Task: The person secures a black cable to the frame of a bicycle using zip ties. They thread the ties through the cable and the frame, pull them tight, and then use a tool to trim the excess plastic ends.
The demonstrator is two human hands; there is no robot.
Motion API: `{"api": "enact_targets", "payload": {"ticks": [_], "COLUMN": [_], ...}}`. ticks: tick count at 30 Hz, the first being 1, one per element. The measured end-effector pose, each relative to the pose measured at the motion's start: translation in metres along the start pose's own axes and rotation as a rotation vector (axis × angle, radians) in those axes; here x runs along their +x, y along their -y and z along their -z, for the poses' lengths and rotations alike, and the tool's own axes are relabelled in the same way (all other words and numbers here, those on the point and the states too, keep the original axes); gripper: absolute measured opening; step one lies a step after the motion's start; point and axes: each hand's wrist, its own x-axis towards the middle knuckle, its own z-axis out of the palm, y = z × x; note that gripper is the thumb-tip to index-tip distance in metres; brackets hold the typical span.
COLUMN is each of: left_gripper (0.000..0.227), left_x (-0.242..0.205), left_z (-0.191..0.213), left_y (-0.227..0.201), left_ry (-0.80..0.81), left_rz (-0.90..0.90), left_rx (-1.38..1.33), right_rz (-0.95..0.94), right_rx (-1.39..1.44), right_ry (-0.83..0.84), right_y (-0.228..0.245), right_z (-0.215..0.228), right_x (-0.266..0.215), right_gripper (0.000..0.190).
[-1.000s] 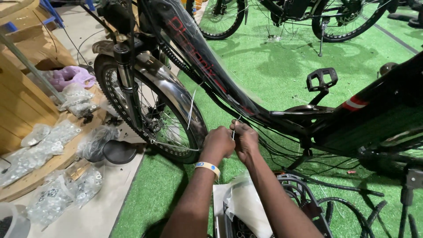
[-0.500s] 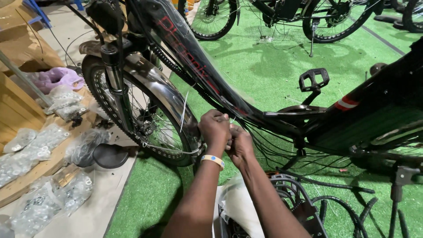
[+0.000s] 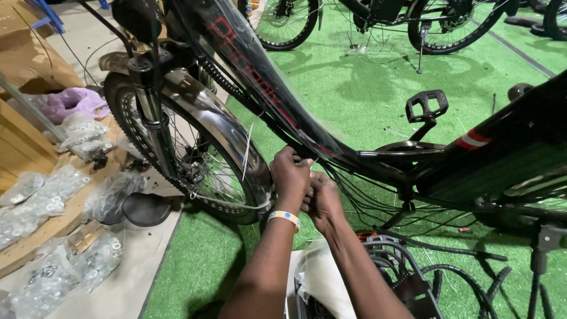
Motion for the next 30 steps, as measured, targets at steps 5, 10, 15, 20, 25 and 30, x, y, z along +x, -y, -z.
{"api": "enact_targets", "payload": {"ticks": [5,10,15,20,25,30], "left_gripper": [0.015,0.016,0.018,0.023,0.023,0.026], "left_x": [0.013,0.021,0.019,0.018,0.039,0.04], "left_z": [-0.013,-0.022,-0.012,0.001,-0.007,-0.003], "left_y": [0.022,0.033,0.026,0.017,0.031,0.032], "left_ry": [-0.003,-0.022,0.063,0.176,0.257,0.332], "left_rz": [-0.029,-0.095,-0.06,0.022,0.044,0.116], "left_rx": [0.003,0.041,0.054,-0.035,-0.032,-0.009], "right_rz": [-0.036,-0.019,0.01,-0.047,-0.194,-0.16], "right_rx": [-0.057,-0.077,-0.107,0.059,0.319,0.263], "right_ry": [0.062,0.103,0.163,0.297,0.475,0.439], "right_y": [-0.021,-0.026,-0.028,-0.007,0.009,0.009], "right_z": [0.013,0.017,0.023,0.031,0.035,0.034], "right_x": [0.024,0.032,0.032,0.016,0.006,0.004], "right_gripper": [0.011,0.005,0.006,0.007,0.004,0.004]}}
